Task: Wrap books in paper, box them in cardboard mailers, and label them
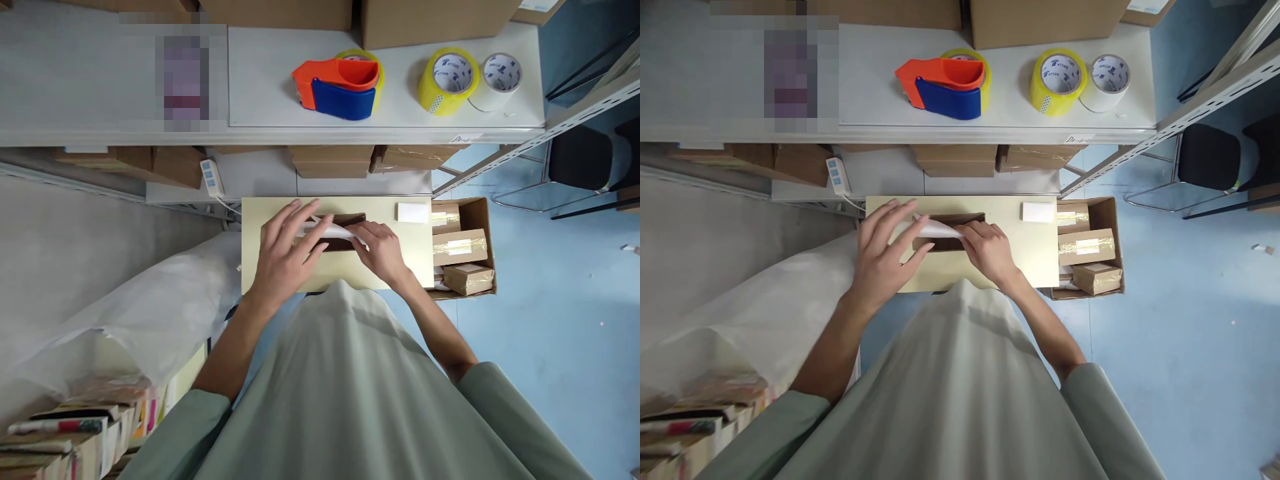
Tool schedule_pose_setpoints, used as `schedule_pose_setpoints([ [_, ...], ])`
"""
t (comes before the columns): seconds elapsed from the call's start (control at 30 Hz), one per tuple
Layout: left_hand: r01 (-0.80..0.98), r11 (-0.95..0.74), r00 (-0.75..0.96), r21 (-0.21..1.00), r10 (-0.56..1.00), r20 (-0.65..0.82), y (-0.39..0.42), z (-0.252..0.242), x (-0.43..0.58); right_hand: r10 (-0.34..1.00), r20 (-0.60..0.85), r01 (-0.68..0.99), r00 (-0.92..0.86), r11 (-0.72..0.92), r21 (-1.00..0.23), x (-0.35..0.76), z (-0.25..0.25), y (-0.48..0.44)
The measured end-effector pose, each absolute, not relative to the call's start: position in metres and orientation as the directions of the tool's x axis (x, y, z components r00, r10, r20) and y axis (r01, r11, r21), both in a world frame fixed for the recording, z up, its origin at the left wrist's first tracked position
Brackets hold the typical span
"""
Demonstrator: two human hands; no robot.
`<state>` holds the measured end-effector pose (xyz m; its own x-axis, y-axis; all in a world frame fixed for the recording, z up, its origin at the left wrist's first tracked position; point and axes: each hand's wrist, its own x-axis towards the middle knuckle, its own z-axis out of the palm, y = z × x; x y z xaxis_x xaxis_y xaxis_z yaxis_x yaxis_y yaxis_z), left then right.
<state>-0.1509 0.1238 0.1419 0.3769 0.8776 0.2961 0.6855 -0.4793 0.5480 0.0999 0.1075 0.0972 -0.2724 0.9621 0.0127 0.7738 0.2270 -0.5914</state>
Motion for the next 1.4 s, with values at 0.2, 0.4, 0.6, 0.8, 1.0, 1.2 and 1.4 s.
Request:
schedule_pose_setpoints([
  [0.2, 0.685, -0.543, 0.508, 0.486, 0.834, 0.215, 0.151, 0.130, -0.153, 0.895, -0.049, 0.794, -0.443, 0.367, -0.485, 0.092, 0.115, 0.136],
  [0.4, 0.742, -0.379, 0.393, 0.553, 0.914, 0.100, 0.161, 0.113, -0.169, 0.909, -0.152, 0.849, -0.387, 0.287, -0.443, 0.101, 0.110, 0.155],
  [0.6, 0.805, -0.251, 0.352, 0.538, 0.931, -0.092, 0.165, 0.081, -0.170, 0.883, -0.343, 0.925, -0.321, 0.216, -0.311, 0.093, 0.082, 0.163],
  [0.8, 0.814, -0.269, 0.419, 0.515, 0.886, -0.199, 0.166, 0.041, -0.164, 0.845, -0.424, 0.943, -0.326, 0.261, -0.204, 0.096, 0.057, 0.158],
  [1.0, 0.829, -0.292, 0.467, 0.477, 0.831, -0.301, 0.167, 0.014, -0.156, 0.823, -0.438, 0.932, -0.361, 0.321, -0.165, 0.097, 0.045, 0.154],
  [1.2, 0.855, -0.311, 0.466, 0.415, 0.812, -0.351, 0.170, -0.002, -0.158, 0.793, -0.468, 0.919, -0.390, 0.362, -0.153, 0.086, 0.041, 0.155],
  [1.4, 0.840, -0.367, 0.498, 0.398, 0.814, -0.300, 0.164, -0.006, -0.162, 0.792, -0.465, 0.917, -0.397, 0.366, -0.160, 0.084, 0.034, 0.148],
])
